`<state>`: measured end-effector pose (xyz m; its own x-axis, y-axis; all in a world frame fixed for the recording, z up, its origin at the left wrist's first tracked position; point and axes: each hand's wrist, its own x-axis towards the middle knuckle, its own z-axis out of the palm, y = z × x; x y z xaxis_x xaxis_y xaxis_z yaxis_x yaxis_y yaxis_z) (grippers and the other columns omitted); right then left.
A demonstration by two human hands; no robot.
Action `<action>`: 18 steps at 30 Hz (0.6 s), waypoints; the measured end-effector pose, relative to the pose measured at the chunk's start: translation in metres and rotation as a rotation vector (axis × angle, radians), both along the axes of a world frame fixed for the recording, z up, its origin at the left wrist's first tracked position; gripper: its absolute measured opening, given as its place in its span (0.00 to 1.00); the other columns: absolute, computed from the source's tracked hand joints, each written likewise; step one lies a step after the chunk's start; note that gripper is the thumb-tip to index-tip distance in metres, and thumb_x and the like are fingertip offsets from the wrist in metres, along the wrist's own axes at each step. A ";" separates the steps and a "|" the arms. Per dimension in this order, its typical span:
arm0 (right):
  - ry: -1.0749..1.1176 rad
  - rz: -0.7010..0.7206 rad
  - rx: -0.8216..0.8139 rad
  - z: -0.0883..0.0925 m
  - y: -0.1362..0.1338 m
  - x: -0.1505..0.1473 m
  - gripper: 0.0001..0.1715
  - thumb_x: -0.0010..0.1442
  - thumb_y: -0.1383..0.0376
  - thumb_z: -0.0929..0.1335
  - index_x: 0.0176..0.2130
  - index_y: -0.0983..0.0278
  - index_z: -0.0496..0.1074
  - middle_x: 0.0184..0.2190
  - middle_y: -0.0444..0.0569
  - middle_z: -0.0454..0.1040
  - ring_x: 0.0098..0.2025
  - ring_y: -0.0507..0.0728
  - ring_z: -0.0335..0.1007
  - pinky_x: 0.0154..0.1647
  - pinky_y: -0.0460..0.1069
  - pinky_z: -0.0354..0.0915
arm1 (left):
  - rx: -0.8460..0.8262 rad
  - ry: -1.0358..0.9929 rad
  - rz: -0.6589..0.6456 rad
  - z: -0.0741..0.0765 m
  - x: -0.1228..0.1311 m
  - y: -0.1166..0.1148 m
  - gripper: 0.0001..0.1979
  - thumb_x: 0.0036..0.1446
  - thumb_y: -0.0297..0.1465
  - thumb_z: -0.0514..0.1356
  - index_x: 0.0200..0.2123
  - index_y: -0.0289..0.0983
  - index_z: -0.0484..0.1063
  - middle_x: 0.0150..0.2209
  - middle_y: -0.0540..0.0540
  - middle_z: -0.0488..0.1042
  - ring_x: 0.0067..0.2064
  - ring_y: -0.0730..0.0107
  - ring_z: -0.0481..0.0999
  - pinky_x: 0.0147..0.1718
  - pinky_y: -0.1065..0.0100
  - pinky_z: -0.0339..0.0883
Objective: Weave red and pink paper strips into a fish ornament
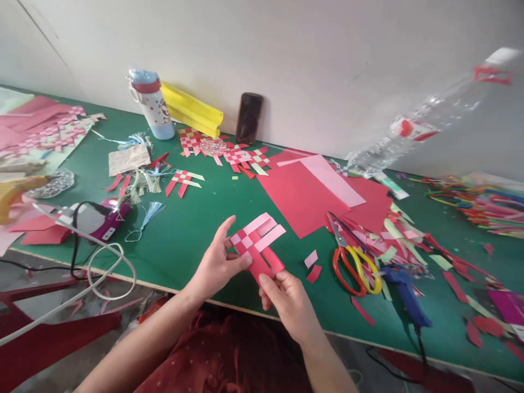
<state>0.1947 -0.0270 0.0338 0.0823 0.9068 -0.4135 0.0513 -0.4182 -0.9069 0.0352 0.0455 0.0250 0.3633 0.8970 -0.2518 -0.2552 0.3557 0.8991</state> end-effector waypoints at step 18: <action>-0.693 0.110 0.266 0.009 -0.003 0.060 0.15 0.64 0.54 0.63 0.41 0.59 0.73 0.37 0.51 0.78 0.35 0.57 0.75 0.36 0.50 0.68 | 1.102 0.971 -0.275 -0.005 -0.036 -0.027 0.17 0.64 0.28 0.54 0.54 0.42 0.72 0.55 0.40 0.72 0.58 0.53 0.69 0.58 0.51 0.61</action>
